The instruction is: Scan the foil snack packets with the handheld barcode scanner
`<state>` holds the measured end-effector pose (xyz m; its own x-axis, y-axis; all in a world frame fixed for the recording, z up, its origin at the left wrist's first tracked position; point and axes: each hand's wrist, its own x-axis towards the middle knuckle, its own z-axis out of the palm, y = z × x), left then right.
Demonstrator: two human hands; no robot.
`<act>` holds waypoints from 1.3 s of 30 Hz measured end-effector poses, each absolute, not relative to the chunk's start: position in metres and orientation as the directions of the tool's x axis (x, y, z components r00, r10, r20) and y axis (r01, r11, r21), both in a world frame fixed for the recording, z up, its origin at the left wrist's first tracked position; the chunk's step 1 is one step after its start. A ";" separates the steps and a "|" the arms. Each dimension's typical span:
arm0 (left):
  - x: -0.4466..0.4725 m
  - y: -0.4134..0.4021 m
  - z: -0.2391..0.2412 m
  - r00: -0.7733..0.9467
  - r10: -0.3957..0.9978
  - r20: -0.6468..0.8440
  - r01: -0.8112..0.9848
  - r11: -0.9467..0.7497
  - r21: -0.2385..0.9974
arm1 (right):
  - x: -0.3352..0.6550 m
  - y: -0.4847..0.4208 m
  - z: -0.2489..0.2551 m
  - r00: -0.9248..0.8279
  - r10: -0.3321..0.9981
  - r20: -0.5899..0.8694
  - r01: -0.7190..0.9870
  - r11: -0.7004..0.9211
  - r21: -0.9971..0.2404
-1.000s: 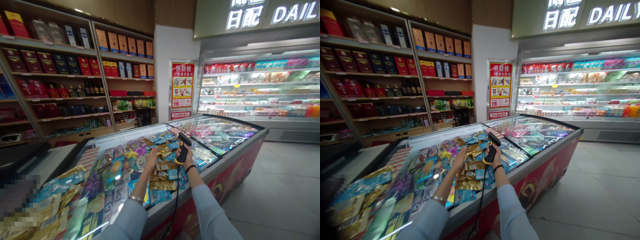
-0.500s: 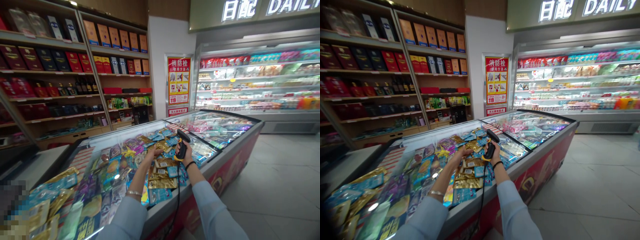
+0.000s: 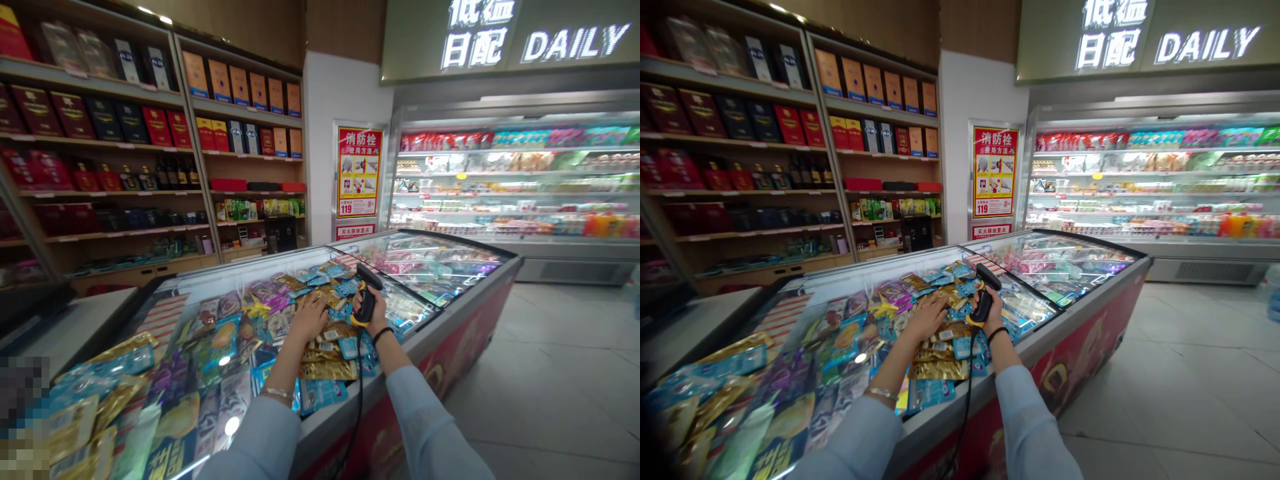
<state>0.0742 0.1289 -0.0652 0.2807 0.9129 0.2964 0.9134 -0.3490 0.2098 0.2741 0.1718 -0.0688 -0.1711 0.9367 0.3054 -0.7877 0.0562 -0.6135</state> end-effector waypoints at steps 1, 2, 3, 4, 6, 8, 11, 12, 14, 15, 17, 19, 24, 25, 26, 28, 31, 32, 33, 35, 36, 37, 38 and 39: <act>0.074 0.129 -0.067 0.301 0.922 0.245 0.915 -0.352 0.199 | 0.274 0.172 -0.069 -0.171 0.937 0.305 -0.787 0.056 -0.615; 0.074 0.129 -0.069 0.312 0.928 0.206 0.917 -0.350 0.192 | 0.274 0.172 -0.069 -0.169 0.938 0.302 -0.787 0.056 -0.614; 0.074 0.129 -0.070 0.316 0.930 0.185 0.918 -0.350 0.188 | 0.274 0.173 -0.069 -0.167 0.940 0.298 -0.788 0.054 -0.613; 0.074 0.129 -0.070 0.320 0.930 0.181 0.917 -0.352 0.185 | 0.274 0.172 -0.069 -0.164 0.942 0.294 -0.790 0.053 -0.611; 0.074 0.129 -0.069 0.323 0.924 0.204 0.916 -0.360 0.179 | 0.274 0.172 -0.069 -0.158 0.944 0.289 -0.791 0.054 -0.609; 0.074 0.128 -0.067 0.321 0.918 0.234 0.914 -0.365 0.177 | 0.273 0.171 -0.068 -0.154 0.944 0.291 -0.789 0.060 -0.612; 0.075 0.126 -0.065 0.320 0.902 0.291 0.913 -0.375 0.160 | 0.272 0.169 -0.068 -0.147 0.940 0.309 -0.786 0.079 -0.613; 0.075 0.124 -0.064 0.326 0.893 0.311 0.913 -0.383 0.142 | 0.272 0.168 -0.068 -0.149 0.937 0.316 -0.785 0.082 -0.614; 0.075 0.122 -0.064 0.341 0.872 0.351 0.914 -0.395 0.093 | 0.272 0.168 -0.067 -0.156 0.936 0.316 -0.782 0.079 -0.618; 0.075 0.121 -0.064 0.347 0.861 0.373 0.915 -0.398 0.068 | 0.272 0.167 -0.067 -0.157 0.937 0.311 -0.779 0.076 -0.622; 0.076 0.119 -0.066 0.347 0.846 0.405 0.919 -0.393 0.035 | 0.272 0.168 -0.067 -0.150 0.942 0.299 -0.775 0.076 -0.627; 0.076 0.118 -0.067 0.346 0.844 0.410 0.922 -0.386 0.018 | 0.272 0.168 -0.066 -0.145 0.945 0.294 -0.778 0.075 -0.624; 0.079 0.121 -0.069 0.344 0.839 0.422 0.930 -0.367 -0.028 | 0.273 0.169 -0.067 -0.153 0.947 0.283 -0.787 0.056 -0.614; 0.080 0.122 -0.070 0.352 0.829 0.434 0.926 -0.375 -0.034 | 0.273 0.169 -0.067 -0.153 0.947 0.282 -0.789 0.055 -0.612; 0.081 0.124 -0.071 0.369 0.819 0.440 0.919 -0.393 -0.039 | 0.273 0.169 -0.067 -0.151 0.947 0.282 -0.790 0.056 -0.610; 0.083 0.127 -0.073 0.417 0.799 0.432 0.894 -0.445 -0.040 | 0.273 0.168 -0.066 -0.146 0.947 0.284 -0.791 0.061 -0.609; 0.085 0.129 -0.073 0.458 0.791 0.407 0.867 -0.498 -0.008 | 0.273 0.166 -0.065 -0.143 0.947 0.288 -0.793 0.064 -0.606; 0.086 0.129 -0.071 0.460 0.790 0.405 0.862 -0.507 0.010 | 0.273 0.166 -0.064 -0.146 0.946 0.289 -0.793 0.063 -0.606; 0.086 0.127 -0.068 0.457 0.789 0.411 0.858 -0.513 0.031 | 0.273 0.166 -0.064 -0.147 0.946 0.290 -0.793 0.062 -0.606; 0.086 0.121 -0.057 0.440 0.778 0.449 0.850 -0.522 0.071 | 0.273 0.166 -0.065 -0.147 0.946 0.288 -0.791 0.063 -0.609; 0.086 0.118 -0.050 0.429 0.766 0.478 0.844 -0.528 0.089 | 0.273 0.166 -0.065 -0.148 0.947 0.286 -0.788 0.062 -0.613; 0.086 0.115 -0.044 0.417 0.753 0.509 0.837 -0.537 0.108 | 0.273 0.167 -0.066 -0.150 0.947 0.285 -0.785 0.061 -0.616; 0.086 0.113 -0.038 0.403 0.743 0.534 0.827 -0.545 0.135 | 0.273 0.167 -0.066 -0.155 0.946 0.284 -0.783 0.058 -0.619; 0.085 0.111 -0.034 0.383 0.742 0.550 0.817 -0.550 0.173 | 0.273 0.168 -0.066 -0.160 0.945 0.284 -0.782 0.054 -0.621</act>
